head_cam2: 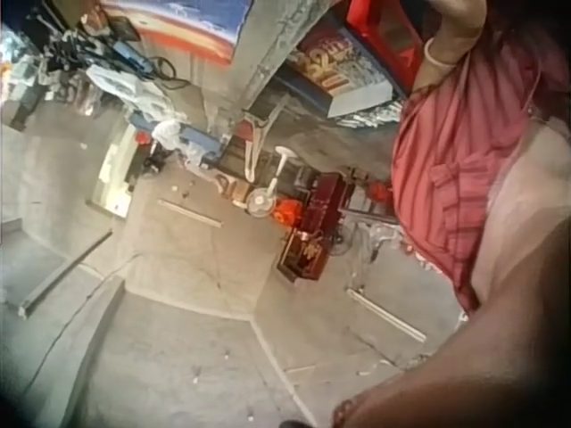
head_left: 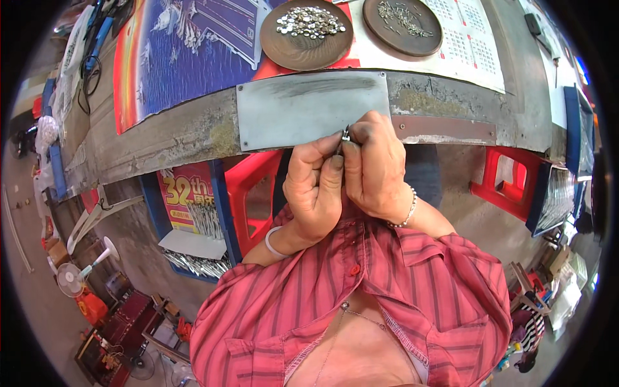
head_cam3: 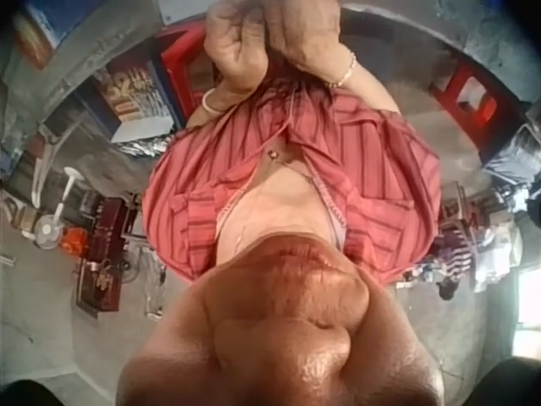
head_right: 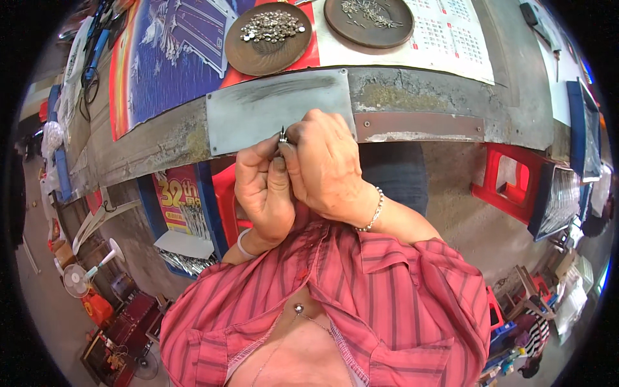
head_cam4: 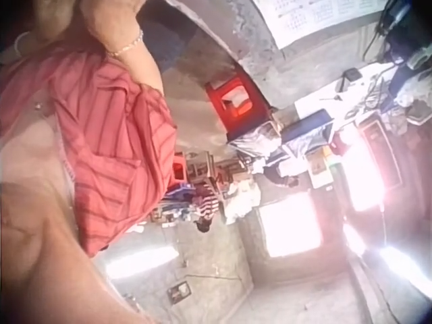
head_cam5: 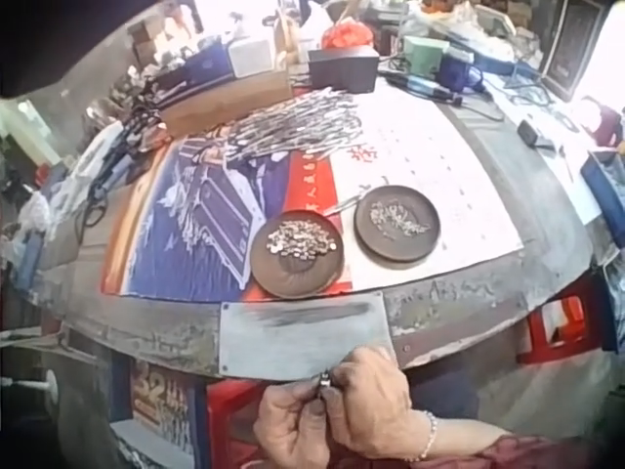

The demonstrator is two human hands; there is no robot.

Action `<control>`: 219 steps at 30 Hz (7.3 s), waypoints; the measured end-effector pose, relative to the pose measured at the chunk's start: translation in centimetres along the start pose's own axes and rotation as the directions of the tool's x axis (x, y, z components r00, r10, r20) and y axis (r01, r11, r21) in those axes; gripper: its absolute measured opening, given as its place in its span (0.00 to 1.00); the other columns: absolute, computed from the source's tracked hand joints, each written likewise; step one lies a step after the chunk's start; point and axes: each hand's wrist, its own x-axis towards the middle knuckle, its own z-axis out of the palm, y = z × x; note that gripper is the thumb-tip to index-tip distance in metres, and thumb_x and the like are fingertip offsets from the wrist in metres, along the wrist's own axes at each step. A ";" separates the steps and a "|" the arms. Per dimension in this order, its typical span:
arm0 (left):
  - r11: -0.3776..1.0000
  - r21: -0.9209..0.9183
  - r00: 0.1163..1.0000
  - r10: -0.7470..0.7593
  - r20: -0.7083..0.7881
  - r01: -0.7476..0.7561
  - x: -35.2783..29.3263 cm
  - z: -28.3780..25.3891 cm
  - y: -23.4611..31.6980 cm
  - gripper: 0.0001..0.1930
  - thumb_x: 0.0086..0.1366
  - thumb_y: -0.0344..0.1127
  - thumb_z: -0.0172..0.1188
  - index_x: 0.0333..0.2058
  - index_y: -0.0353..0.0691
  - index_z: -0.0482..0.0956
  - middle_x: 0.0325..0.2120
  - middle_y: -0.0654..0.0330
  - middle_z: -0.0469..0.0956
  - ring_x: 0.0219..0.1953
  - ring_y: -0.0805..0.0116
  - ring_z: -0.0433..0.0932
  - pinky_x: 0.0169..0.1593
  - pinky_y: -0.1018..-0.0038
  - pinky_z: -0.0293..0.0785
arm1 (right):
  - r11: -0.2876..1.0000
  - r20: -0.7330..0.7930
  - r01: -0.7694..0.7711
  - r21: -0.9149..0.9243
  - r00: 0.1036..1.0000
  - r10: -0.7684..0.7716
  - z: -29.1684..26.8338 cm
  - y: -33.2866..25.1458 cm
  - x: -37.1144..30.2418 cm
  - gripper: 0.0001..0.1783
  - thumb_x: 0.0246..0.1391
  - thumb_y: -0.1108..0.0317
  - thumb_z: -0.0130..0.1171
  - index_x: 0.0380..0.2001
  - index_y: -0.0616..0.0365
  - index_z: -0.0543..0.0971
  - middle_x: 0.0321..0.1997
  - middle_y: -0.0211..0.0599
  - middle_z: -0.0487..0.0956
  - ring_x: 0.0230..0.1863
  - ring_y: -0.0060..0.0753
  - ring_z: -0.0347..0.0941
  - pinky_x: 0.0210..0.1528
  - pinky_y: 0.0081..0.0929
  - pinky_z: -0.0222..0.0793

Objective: Assembling small metal components by hand at a workbench.

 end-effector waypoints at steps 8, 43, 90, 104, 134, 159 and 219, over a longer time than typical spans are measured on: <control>0.998 -0.065 1.000 -0.015 -0.018 0.014 -0.6 -0.1 -0.8 0.13 0.69 0.25 0.46 0.51 0.31 0.63 0.42 0.56 0.73 0.40 0.76 0.72 0.44 0.82 0.69 | 0.933 -0.107 -0.085 0.350 0.986 0.130 0.0 0.7 0.1 0.11 0.41 0.79 0.62 0.28 0.63 0.71 0.24 0.37 0.73 0.22 0.34 0.68 0.28 0.26 0.66; 0.983 -0.094 0.984 0.150 -0.098 -0.159 -1.1 -4.8 1.2 0.17 0.59 0.19 0.55 0.49 0.33 0.73 0.42 0.56 0.77 0.41 0.63 0.77 0.45 0.74 0.72 | 0.883 0.156 -0.272 0.384 0.961 0.228 2.6 -2.7 0.3 0.09 0.58 0.75 0.43 0.33 0.71 0.72 0.31 0.49 0.75 0.32 0.37 0.71 0.39 0.28 0.67; 0.598 0.751 0.498 -0.578 0.647 -0.281 32.7 3.4 -6.0 0.12 0.48 0.33 0.65 0.30 0.32 0.78 0.23 0.56 0.79 0.26 0.71 0.77 0.31 0.74 0.73 | 0.906 0.076 -0.367 0.212 0.930 0.359 -9.5 3.8 -1.7 0.05 0.47 0.79 0.59 0.29 0.64 0.74 0.29 0.41 0.74 0.30 0.37 0.72 0.32 0.25 0.68; 0.927 0.369 0.936 -0.190 0.297 0.071 21.2 -6.1 4.8 0.16 0.59 0.23 0.56 0.47 0.32 0.71 0.28 0.66 0.73 0.32 0.79 0.73 0.35 0.82 0.71 | 0.894 0.268 0.090 -0.439 0.963 0.034 -10.0 12.5 10.0 0.07 0.51 0.70 0.55 0.30 0.61 0.69 0.31 0.45 0.72 0.34 0.51 0.71 0.36 0.42 0.64; 0.872 -0.057 0.802 -0.420 0.424 0.487 5.1 -2.3 2.5 0.11 0.67 0.26 0.49 0.48 0.31 0.69 0.30 0.60 0.76 0.29 0.79 0.74 0.34 0.83 0.73 | 0.786 0.411 -0.514 0.343 0.835 0.366 -10.9 13.4 12.9 0.06 0.52 0.76 0.56 0.27 0.57 0.68 0.25 0.23 0.70 0.28 0.13 0.66 0.32 0.14 0.64; 0.917 0.019 0.840 -0.374 0.394 0.399 6.1 -2.7 2.7 0.09 0.66 0.30 0.54 0.42 0.32 0.74 0.26 0.62 0.78 0.25 0.82 0.73 0.28 0.85 0.69 | 0.924 0.396 -0.369 0.103 0.867 0.302 -10.1 15.7 13.4 0.11 0.59 0.66 0.55 0.31 0.64 0.73 0.26 0.26 0.72 0.28 0.16 0.65 0.33 0.17 0.63; 0.767 0.290 0.704 0.279 0.653 -0.573 7.5 -6.1 2.6 0.16 0.48 0.29 0.70 0.34 0.40 0.73 0.20 0.59 0.76 0.18 0.65 0.75 0.20 0.73 0.67 | 0.547 0.841 -0.639 0.541 0.425 -0.335 -3.0 4.2 8.1 0.05 0.59 0.73 0.51 0.36 0.60 0.66 0.22 0.22 0.66 0.24 0.13 0.60 0.25 0.13 0.56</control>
